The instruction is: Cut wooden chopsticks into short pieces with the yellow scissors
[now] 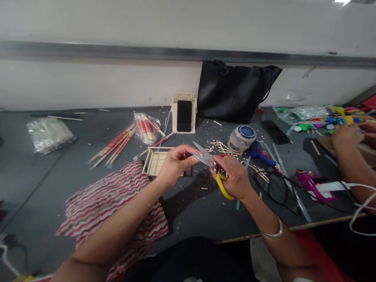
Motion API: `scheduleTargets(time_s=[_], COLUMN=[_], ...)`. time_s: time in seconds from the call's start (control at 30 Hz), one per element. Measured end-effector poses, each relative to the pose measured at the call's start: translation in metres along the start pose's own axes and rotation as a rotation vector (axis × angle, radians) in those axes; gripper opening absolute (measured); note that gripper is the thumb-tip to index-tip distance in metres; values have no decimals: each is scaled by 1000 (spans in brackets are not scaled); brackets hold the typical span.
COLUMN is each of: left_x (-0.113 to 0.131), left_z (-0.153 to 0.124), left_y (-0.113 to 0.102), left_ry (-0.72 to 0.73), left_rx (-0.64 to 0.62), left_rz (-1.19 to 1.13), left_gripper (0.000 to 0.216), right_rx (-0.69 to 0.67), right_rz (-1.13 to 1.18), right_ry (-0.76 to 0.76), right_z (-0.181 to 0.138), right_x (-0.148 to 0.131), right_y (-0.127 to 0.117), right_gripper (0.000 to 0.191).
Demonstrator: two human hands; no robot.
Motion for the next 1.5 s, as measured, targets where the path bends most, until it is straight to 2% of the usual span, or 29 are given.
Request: scheduleTargets(time_s=[0.3, 0.73, 0.93, 1.2, 1.33, 1.5], left_x=[-1, 3, 1, -4, -7, -8], left_z=[5, 7, 7, 9, 10, 11], left_y=[-7, -7, -8, -8, -9, -11], left_ry=[-27, 13, 10, -20, -26, -23], left_rx=[-11, -37, 8, -21, -51, -56], left_rz=[40, 50, 87, 55, 29, 38], left_gripper=[23, 23, 28, 32, 29, 34], right_rx=[-71, -124, -159, -98, -88, -99], right_rz=[-13, -25, 6, 21, 5, 15], right_ry=[14, 32, 75, 81, 55, 38], right_z=[-1, -4, -8, -8, -7, -5], right_x=[2, 3, 5, 7, 8, 7], right_y=[-1, 0, 3, 9, 9, 6], right_gripper=[30, 32, 33, 36, 34, 34])
Point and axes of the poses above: each hand's wrist, its own z-axis towards the middle knuckle, its own y-axis out of the palm, x = y × z, the point moved 1 cm from there along z, towards the middle knuckle, and after that the axes turned 6 degrees about x, right-handed, at the moved point
